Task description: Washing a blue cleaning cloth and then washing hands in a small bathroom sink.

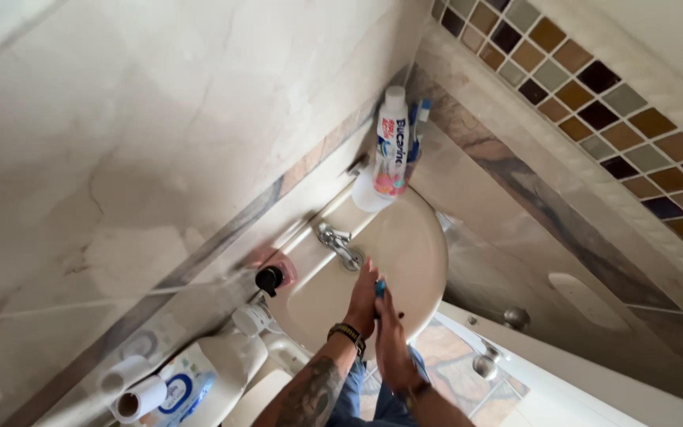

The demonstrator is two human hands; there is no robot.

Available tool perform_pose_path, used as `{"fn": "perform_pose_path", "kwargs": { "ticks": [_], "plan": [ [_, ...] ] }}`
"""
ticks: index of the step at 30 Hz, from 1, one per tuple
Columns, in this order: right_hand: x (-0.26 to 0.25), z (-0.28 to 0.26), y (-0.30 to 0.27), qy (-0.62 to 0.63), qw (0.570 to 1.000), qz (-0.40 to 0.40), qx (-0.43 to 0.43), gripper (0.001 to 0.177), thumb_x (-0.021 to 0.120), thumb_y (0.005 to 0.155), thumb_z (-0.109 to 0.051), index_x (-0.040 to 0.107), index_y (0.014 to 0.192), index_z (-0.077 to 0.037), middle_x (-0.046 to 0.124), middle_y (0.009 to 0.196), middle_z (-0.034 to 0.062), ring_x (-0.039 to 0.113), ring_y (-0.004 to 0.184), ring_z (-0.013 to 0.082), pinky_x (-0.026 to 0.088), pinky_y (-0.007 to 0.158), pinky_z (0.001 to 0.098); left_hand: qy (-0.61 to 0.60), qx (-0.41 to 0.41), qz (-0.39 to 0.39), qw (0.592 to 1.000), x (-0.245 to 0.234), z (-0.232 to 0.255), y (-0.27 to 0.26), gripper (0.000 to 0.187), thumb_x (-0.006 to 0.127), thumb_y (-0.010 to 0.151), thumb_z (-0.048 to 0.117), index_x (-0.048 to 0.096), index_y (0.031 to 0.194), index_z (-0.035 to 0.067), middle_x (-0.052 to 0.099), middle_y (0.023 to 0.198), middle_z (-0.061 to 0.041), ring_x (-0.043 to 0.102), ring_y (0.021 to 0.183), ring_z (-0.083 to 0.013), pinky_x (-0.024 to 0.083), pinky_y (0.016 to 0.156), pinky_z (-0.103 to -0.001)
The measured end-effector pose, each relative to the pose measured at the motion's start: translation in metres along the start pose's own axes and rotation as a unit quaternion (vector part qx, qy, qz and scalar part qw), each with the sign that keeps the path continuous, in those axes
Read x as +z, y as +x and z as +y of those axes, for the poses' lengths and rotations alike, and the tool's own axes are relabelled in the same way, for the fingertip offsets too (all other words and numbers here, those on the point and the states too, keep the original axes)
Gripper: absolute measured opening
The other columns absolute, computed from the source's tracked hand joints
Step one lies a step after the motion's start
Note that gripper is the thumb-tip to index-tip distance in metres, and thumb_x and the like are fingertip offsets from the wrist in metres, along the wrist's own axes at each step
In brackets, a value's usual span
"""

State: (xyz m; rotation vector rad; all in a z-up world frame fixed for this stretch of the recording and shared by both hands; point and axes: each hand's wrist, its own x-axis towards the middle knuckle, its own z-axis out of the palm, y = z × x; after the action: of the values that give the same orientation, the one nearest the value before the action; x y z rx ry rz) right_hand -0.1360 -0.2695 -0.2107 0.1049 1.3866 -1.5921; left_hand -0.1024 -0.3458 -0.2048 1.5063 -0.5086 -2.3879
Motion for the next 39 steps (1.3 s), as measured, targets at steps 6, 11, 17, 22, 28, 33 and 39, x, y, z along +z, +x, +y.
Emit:
{"fn": "perform_pose_path", "kwargs": {
  "ticks": [6, 11, 17, 22, 28, 33, 39],
  "plan": [
    [-0.007, -0.027, 0.026, 0.004, 1.000, -0.009, 0.016, 0.060, 0.053, 0.101, -0.040, 0.058, 0.146, -0.002, 0.057, 0.151, 0.0092, 0.048, 0.140, 0.0226, 0.034, 0.116, 0.0328, -0.217, 0.024, -0.108, 0.970, 0.020, -0.021, -0.019, 0.053, 0.051, 0.100, 0.061, 0.061, 0.127, 0.016, 0.065, 0.112, -0.002, 0.058, 0.106, -0.0171, 0.049, 0.096, -0.035],
    [0.002, -0.022, -0.028, 0.000, 0.999, -0.034, 0.003, 0.057, 0.048, 0.099, -0.034, 0.044, 0.152, -0.015, 0.041, 0.162, -0.0038, 0.034, 0.149, 0.0127, 0.025, 0.120, 0.0314, -0.060, 0.049, -0.024, 0.997, 0.006, -0.003, -0.006, 0.045, 0.054, 0.099, 0.053, 0.060, 0.131, 0.022, 0.059, 0.114, 0.006, 0.054, 0.108, -0.0113, 0.047, 0.098, -0.033],
    [-0.005, -0.041, 0.020, -0.020, 0.999, -0.041, -0.012, 0.062, 0.046, 0.102, -0.037, 0.045, 0.155, -0.005, 0.045, 0.161, 0.0079, 0.038, 0.149, 0.0207, 0.025, 0.122, 0.0331, -0.040, 0.071, -0.030, 0.996, 0.008, -0.054, 0.000, 0.071, 0.043, 0.098, 0.062, 0.033, 0.158, 0.024, 0.043, 0.158, 0.003, 0.043, 0.142, -0.0125, 0.032, 0.118, -0.030],
    [0.004, -0.021, -0.031, -0.129, 0.986, -0.066, -0.080, 0.064, 0.045, 0.102, -0.039, 0.036, 0.157, -0.010, 0.036, 0.165, 0.0023, 0.028, 0.152, 0.0155, 0.019, 0.122, 0.0297, -0.064, 0.060, -0.059, 0.994, 0.011, 0.005, -0.023, 0.078, 0.046, 0.099, 0.061, 0.032, 0.162, 0.018, 0.033, 0.165, -0.001, 0.031, 0.148, -0.0158, 0.025, 0.121, -0.032],
    [0.013, -0.055, -0.010, 0.015, 0.999, -0.040, 0.033, 0.065, 0.046, 0.102, -0.045, 0.045, 0.156, -0.009, 0.045, 0.162, 0.0087, 0.037, 0.149, 0.0248, 0.027, 0.120, 0.0360, -0.060, 0.120, -0.093, 0.987, 0.023, -0.019, -0.026, 0.074, 0.050, 0.098, 0.047, 0.031, 0.163, 0.019, 0.037, 0.160, 0.001, 0.036, 0.141, -0.0137, 0.027, 0.119, -0.032],
    [0.017, -0.039, -0.041, 0.009, 0.999, -0.038, -0.004, 0.063, 0.046, 0.101, -0.047, 0.039, 0.156, -0.018, 0.037, 0.164, -0.0032, 0.031, 0.151, 0.0137, 0.023, 0.122, 0.0318, -0.028, 0.071, -0.088, 0.993, 0.012, -0.008, -0.008, 0.066, 0.041, 0.104, 0.050, 0.029, 0.161, 0.021, 0.047, 0.152, 0.004, 0.044, 0.131, -0.0118, 0.032, 0.113, -0.028],
    [-0.007, -0.049, 0.001, -0.008, 0.997, -0.059, -0.045, 0.063, 0.047, 0.103, -0.044, 0.046, 0.155, -0.008, 0.046, 0.163, 0.0083, 0.037, 0.151, 0.0218, 0.025, 0.122, 0.0331, -0.152, 0.095, -0.147, 0.973, 0.027, -0.036, -0.022, 0.070, 0.040, 0.108, 0.051, 0.042, 0.159, 0.003, 0.058, 0.140, -0.002, 0.052, 0.124, -0.0145, 0.041, 0.107, -0.028]
  ]
}}
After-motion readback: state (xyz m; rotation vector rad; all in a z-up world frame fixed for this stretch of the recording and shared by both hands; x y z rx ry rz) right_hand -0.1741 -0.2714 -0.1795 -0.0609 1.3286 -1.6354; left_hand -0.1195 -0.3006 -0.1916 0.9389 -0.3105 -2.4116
